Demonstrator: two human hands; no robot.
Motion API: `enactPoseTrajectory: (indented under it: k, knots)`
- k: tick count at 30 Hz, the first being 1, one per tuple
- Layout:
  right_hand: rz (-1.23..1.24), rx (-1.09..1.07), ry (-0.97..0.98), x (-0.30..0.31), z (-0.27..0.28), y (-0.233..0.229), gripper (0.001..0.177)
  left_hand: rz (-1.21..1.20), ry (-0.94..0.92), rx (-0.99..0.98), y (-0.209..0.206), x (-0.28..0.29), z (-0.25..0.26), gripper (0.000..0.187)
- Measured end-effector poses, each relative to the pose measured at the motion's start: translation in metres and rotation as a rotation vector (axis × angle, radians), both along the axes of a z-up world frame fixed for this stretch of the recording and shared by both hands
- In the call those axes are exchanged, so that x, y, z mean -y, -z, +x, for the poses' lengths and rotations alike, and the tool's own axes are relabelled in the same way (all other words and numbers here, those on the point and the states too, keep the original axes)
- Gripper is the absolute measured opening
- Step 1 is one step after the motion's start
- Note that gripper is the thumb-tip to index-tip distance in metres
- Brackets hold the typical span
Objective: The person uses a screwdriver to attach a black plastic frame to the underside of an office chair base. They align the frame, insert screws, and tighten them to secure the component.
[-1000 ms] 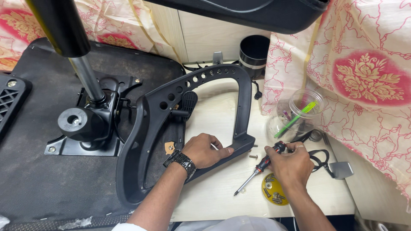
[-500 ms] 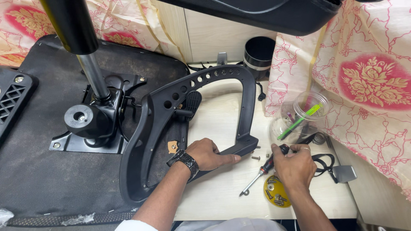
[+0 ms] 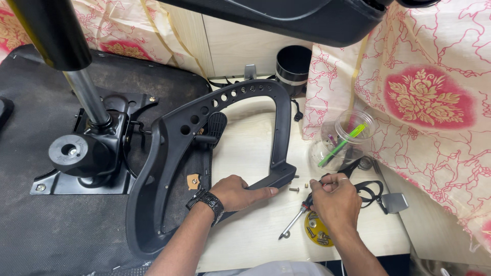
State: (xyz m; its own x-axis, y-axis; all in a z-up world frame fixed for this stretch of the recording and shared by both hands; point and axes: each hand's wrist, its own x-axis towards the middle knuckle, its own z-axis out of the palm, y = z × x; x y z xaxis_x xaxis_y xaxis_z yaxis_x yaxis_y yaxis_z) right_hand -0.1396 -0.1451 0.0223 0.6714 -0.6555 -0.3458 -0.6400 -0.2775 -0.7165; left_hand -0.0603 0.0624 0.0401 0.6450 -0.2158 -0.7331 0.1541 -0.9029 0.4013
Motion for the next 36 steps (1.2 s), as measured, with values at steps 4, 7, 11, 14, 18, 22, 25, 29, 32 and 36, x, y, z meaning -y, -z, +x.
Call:
enactPoseTrajectory:
  k: [4,7,11,14,18,22,25,29,32,36]
  knots:
    - [-0.082,-0.116,-0.151,-0.002,-0.002,-0.008,0.03,-0.008,0.002,-0.012,0.005,0.0,0.001,0.085]
    - [-0.285,-0.218,-0.354,-0.003,-0.008,-0.019,0.039,-0.034,-0.012,-0.021,0.009,0.0,0.0,0.082]
    - [-0.434,-0.389,-0.513,-0.004,-0.022,-0.032,0.074,-0.052,-0.02,-0.015,0.012,-0.002,0.001,0.082]
    - [-0.464,-0.468,-0.564,-0.006,-0.027,-0.033,0.096,-0.054,-0.018,-0.016,0.011,-0.004,0.001,0.081]
    - [-0.439,-0.474,-0.56,-0.005,-0.03,-0.023,0.106,-0.058,-0.008,-0.026,0.012,-0.004,0.002,0.082]
    - [-0.394,-0.479,-0.56,0.003,-0.032,-0.008,0.093,-0.071,-0.014,-0.021,0.012,-0.004,0.001,0.084]
    - [-0.397,-0.426,-0.526,0.009,-0.032,0.002,0.085,-0.081,-0.03,-0.016,0.011,-0.005,0.0,0.087]
    - [-0.416,-0.322,-0.49,0.023,-0.029,0.011,0.075,-0.079,-0.017,0.003,0.009,-0.006,0.001,0.094]
    - [-0.404,-0.363,-0.468,0.03,-0.025,0.014,0.07,-0.102,-0.036,0.012,0.006,-0.006,-0.001,0.097]
    - [-0.465,-0.379,-0.509,0.032,-0.023,0.009,0.068,-0.065,-0.05,0.013,-0.001,-0.008,-0.004,0.099]
